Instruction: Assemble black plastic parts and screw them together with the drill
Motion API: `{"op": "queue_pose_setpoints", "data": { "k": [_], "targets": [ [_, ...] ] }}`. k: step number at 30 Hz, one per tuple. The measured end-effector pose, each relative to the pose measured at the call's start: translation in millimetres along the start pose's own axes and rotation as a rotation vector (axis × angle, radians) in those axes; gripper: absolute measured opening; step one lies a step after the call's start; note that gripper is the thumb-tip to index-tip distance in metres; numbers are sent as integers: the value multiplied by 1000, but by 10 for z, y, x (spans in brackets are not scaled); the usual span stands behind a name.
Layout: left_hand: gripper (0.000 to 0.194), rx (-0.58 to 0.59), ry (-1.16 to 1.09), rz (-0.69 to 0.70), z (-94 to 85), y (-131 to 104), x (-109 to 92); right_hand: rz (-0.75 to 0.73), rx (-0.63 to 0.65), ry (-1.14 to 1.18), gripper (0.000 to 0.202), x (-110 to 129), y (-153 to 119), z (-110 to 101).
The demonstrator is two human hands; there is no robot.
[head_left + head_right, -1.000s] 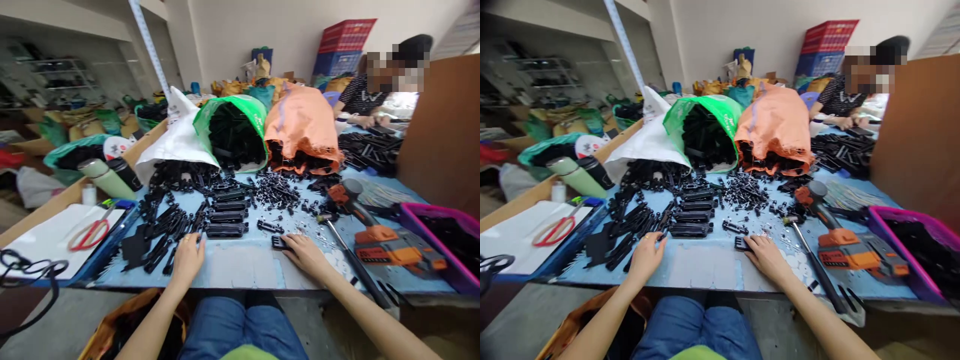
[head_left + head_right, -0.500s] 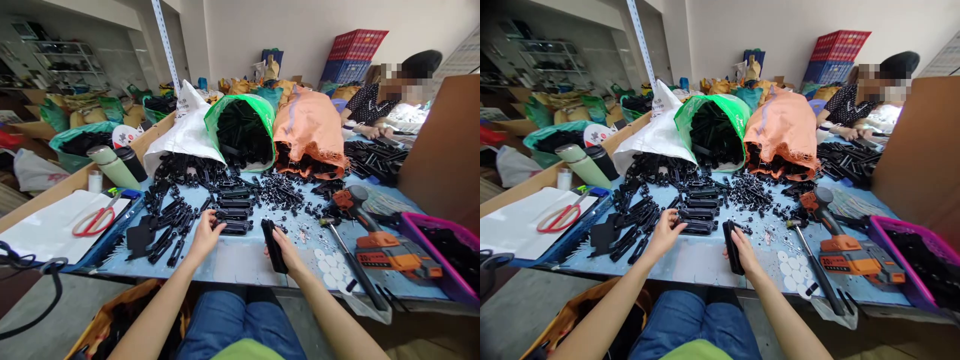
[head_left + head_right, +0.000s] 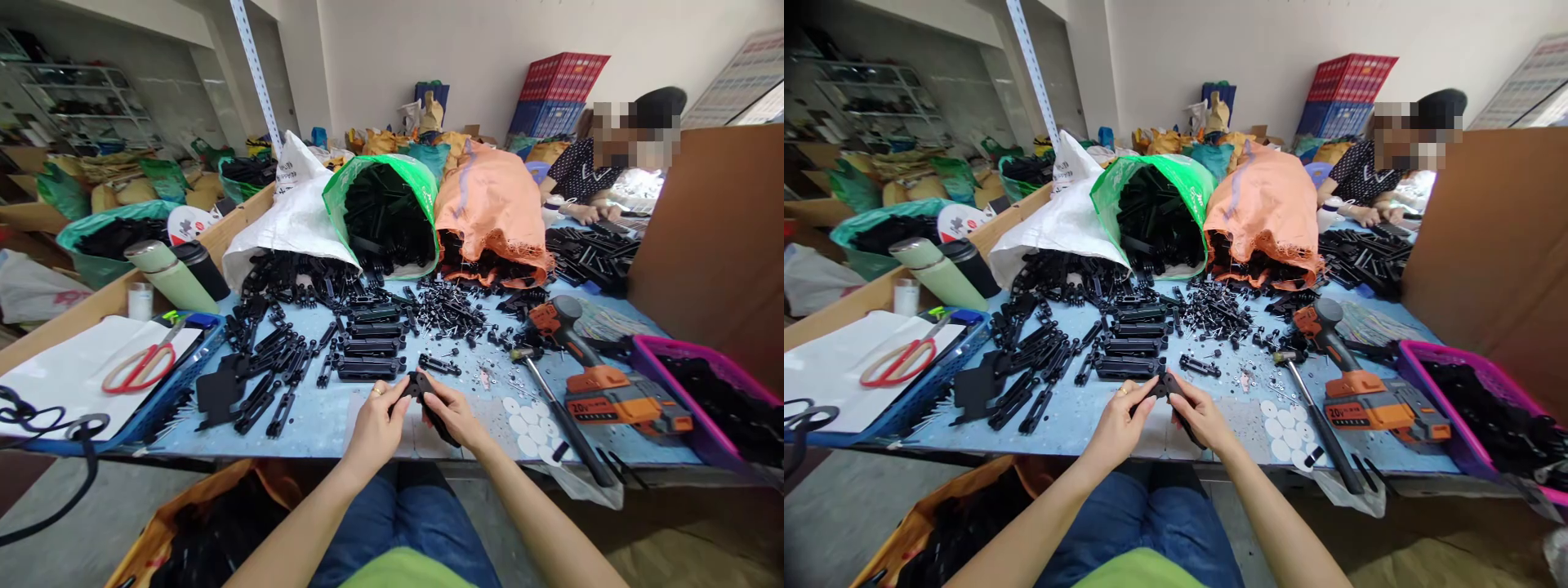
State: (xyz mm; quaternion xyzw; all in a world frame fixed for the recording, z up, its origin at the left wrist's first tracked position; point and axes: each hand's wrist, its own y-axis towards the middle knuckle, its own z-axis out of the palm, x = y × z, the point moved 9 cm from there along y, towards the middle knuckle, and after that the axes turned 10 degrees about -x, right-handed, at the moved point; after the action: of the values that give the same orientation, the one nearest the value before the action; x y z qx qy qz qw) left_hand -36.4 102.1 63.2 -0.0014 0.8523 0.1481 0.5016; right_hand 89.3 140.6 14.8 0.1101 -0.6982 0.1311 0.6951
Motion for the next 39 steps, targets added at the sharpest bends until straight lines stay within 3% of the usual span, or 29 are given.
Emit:
{"op": "queue_pose_setpoints", "data": {
  "k": [3, 8, 14, 20, 23, 28, 34, 39],
  "targets": [
    [37, 58, 43, 34, 7, -1, -73, -72, 69, -147, 49, 91, -31, -77],
    [38, 51, -22, 91, -13, 63, -212, -63, -11, -115, 56, 185, -60, -157],
    [37, 130, 72, 97, 24, 16, -249, -175, 112, -273, 48, 259, -92, -168],
    [37, 140, 62, 127, 8, 83, -309, 8, 5, 41, 56, 122, -84, -138],
    [37, 119, 90, 113, -30, 79, -317, 1, -17, 65, 61, 146, -101, -43],
    [37, 94, 138, 101, -111, -66, -366, -77, 30, -78, 60, 247, -153, 13],
    [39, 37, 180, 142, -184, -224, -480, -336, 86, -383, 55, 570, -216, -57],
    [39, 72, 169, 196, -206, -205, -587, -172, 111, -172, 58, 546, -246, -4]
  ]
}}
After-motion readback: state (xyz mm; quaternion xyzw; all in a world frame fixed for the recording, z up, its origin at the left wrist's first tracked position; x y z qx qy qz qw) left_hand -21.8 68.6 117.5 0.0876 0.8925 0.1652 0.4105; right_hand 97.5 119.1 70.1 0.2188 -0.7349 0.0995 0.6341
